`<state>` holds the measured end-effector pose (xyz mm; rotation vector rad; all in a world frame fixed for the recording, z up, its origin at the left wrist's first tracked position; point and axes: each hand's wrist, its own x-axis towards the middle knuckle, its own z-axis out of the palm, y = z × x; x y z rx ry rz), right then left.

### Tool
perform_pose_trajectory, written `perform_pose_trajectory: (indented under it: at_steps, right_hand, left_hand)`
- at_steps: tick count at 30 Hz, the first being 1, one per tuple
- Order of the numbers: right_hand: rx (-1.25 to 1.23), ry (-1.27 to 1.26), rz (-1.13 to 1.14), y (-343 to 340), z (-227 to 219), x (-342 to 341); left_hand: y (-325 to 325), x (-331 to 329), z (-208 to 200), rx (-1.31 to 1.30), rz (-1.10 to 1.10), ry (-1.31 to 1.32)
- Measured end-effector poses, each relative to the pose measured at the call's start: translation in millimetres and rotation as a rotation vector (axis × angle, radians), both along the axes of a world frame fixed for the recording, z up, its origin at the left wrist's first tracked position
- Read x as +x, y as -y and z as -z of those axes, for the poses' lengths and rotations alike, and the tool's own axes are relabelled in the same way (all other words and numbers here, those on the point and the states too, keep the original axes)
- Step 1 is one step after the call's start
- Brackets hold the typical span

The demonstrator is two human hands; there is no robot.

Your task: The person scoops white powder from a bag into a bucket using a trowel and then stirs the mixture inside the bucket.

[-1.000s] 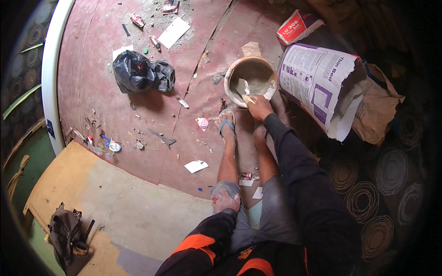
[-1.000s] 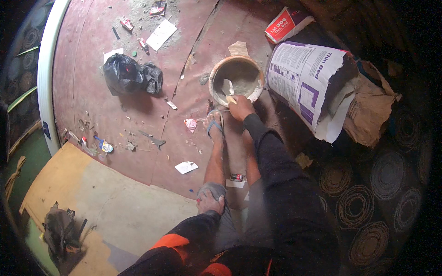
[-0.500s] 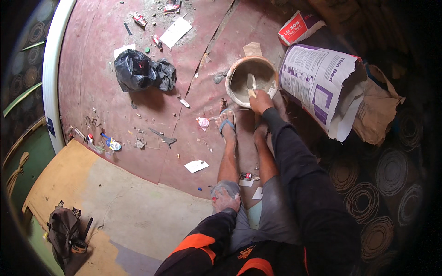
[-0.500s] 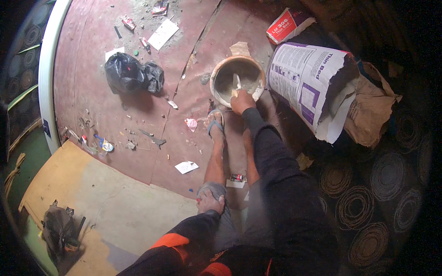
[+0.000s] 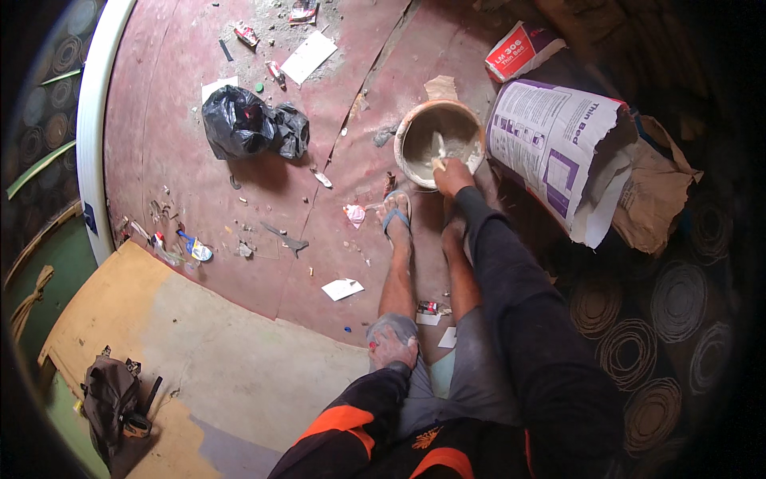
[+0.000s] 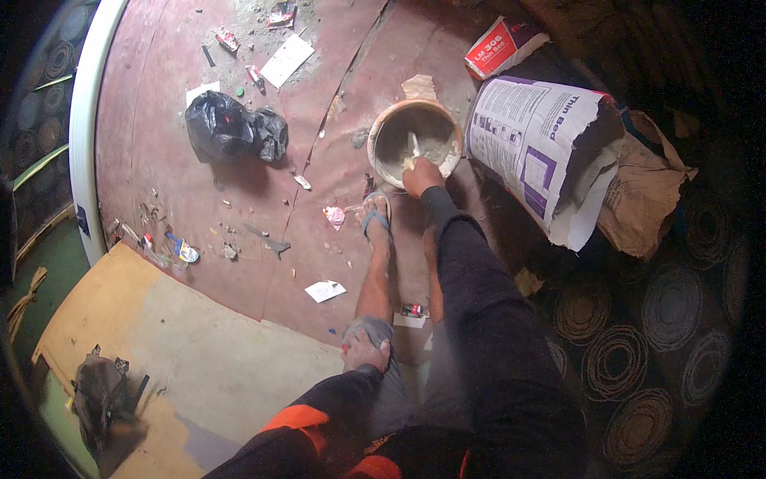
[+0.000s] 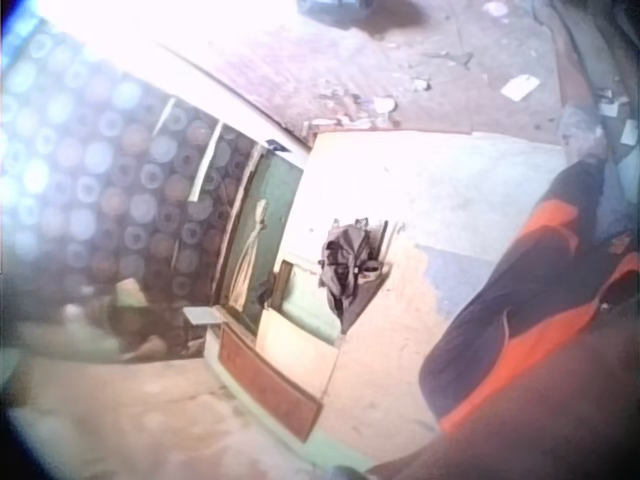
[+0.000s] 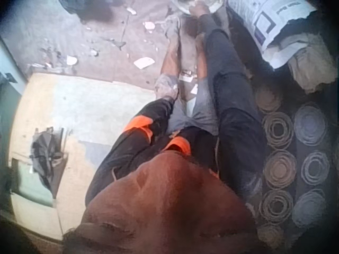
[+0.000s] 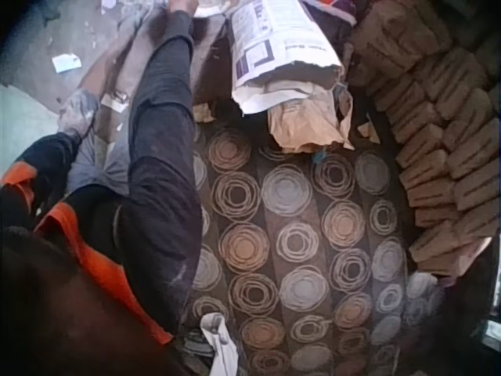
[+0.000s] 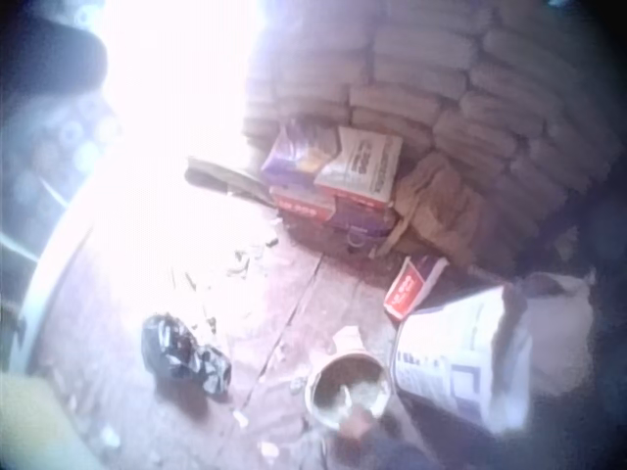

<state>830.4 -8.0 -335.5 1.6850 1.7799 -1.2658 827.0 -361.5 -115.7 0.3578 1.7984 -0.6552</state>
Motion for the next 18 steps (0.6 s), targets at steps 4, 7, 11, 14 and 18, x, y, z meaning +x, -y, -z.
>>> perform_pose_trajectory:
  at_steps: [4, 7, 11, 14, 18]
  right_hand:
    - [-0.205, 0.038, 0.091, 13, 16, -18]
    - [-0.234, -0.124, 0.254, -3, 15, -8]
    - [-0.084, -0.215, 0.210, -17, 14, 14]
    - [0.128, -0.096, 0.091, -3, 30, 8]
    - [-0.087, 0.002, 0.115, 18, 49, -10]
  left_hand:
    - [-3, -2, -4, -0.001, -0.002, 0.003]
    - [-3, -2, -4, 0.001, -0.006, 0.007]
    - [-3, -2, -3, 0.012, 0.010, -0.024]
    - [-4, -4, -3, 0.006, 0.009, -0.021]
    - [-4, -7, -2, -0.013, -0.008, 0.007]
